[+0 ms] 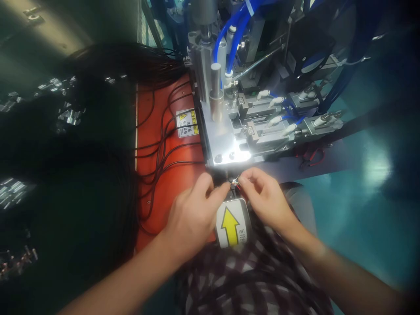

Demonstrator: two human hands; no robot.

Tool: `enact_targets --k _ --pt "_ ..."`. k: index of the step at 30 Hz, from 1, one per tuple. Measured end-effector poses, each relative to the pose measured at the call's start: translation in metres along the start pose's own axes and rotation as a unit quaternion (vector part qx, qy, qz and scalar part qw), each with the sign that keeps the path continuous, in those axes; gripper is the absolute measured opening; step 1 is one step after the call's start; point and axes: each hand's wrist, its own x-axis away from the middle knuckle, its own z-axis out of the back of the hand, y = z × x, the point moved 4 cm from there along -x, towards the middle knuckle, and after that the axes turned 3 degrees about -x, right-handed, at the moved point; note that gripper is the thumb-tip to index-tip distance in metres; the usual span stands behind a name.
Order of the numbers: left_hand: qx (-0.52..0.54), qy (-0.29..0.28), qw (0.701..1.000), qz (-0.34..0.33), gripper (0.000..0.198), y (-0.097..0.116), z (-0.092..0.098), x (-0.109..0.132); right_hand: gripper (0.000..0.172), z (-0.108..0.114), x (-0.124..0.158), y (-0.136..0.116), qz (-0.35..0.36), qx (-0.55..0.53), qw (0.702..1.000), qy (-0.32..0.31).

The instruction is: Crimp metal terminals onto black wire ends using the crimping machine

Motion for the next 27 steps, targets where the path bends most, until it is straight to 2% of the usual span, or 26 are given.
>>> enact_targets --k 2,6,11,16,22,27 --pt "0.004 0.007 1.0 -0.001 0.03 -0.0002 0.0001 0.0001 0.021 -0.0023 -0.0011 0.003 -0.049 -0.059 0.997 -0.029" --pt "0.017 0.007 1.0 0.002 0.03 -0.0006 0.0003 -0.0003 0.019 -0.0017 -0.0025 0.001 -0.044 -0.095 0.994 -0.015" --pt "0.023 0.004 1.0 0.012 0.028 -0.0011 0.0002 -0.0004 0.028 -0.0058 -0.0004 0.0018 -0.135 -0.164 0.976 -0.051" --pt "0.028 0.008 1.0 0.009 0.031 -0.0014 -0.0005 0.0005 0.023 -0.0022 -0.0007 -0.0026 -0.119 -0.123 0.985 -0.005" --pt "0.021 0.005 1.0 0.0 0.031 -0.0004 0.0025 -0.0016 0.038 -0.0102 -0.0034 -0.0003 -0.161 -0.226 0.958 -0.08" --pt "0.007 -0.016 1.0 0.004 0.034 -0.0002 0.0016 -0.0021 0.039 -0.0079 -0.0029 0.003 -0.162 -0.226 0.958 -0.074"
